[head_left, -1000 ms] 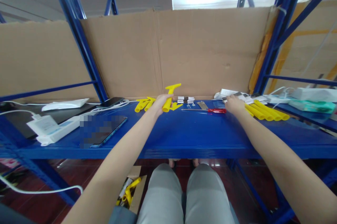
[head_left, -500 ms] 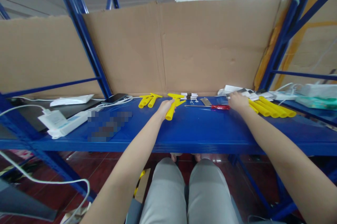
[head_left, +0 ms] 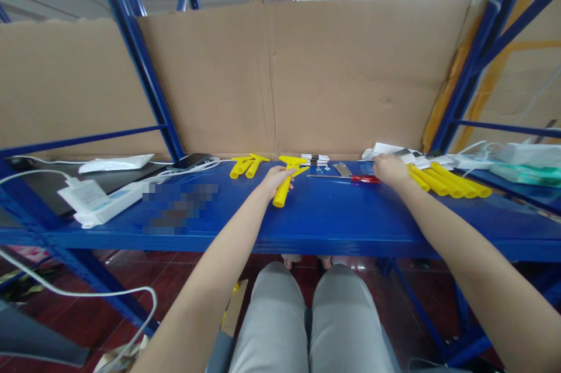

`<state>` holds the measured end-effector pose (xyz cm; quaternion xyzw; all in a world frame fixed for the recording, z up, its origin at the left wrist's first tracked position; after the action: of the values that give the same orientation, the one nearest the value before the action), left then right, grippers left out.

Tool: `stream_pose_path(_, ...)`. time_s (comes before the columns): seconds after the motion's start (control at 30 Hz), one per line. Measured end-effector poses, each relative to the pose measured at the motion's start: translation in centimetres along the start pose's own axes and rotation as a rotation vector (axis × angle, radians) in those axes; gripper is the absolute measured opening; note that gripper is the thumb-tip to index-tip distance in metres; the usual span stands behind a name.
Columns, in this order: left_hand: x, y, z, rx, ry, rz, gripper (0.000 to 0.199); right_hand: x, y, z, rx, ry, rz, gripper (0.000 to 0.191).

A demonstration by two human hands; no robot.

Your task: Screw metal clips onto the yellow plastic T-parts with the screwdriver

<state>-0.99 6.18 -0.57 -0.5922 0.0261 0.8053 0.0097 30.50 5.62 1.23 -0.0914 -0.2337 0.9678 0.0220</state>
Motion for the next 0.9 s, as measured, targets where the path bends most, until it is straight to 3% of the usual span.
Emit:
stream_pose_path(0.37,0.3,0.2,-0.3,0.051,-0.052,-0.013,0.009,4.4,-0.3,0.7,-0.008,-0.078,0.217,0.041)
stream_pose_path(0.67,0.2,0.7,-0.8,0.248,-0.164,-0.078,0.011,6.4,-3.1,-1.4,0.331,-0.304,-0.143,0.042)
stream_pose_path(0.77,-0.2,1.2,-1.0,0.315,-0.245,-0.182,0.014,6.5,-3.7,-2.2,0.346,-0.312,-0.203,0.045)
stream_pose_path(0.9,-0.6,1.7,-1.2,0.334,-0.404,-0.268,0.039,6.7,-3.8,-2.8,0.331,-0.34,-0.232,0.048)
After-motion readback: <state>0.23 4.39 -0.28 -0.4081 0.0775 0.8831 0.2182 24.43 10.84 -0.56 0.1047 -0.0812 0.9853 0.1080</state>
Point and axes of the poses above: each hand's wrist, its own y-axis away from the middle knuckle, its own z-axis out of the back of the hand, x = y × z, the point moved 4 cm from there along -y, towards the middle knuckle, and after that the axes turned 6 degrees about -y, right-handed, at the moved point
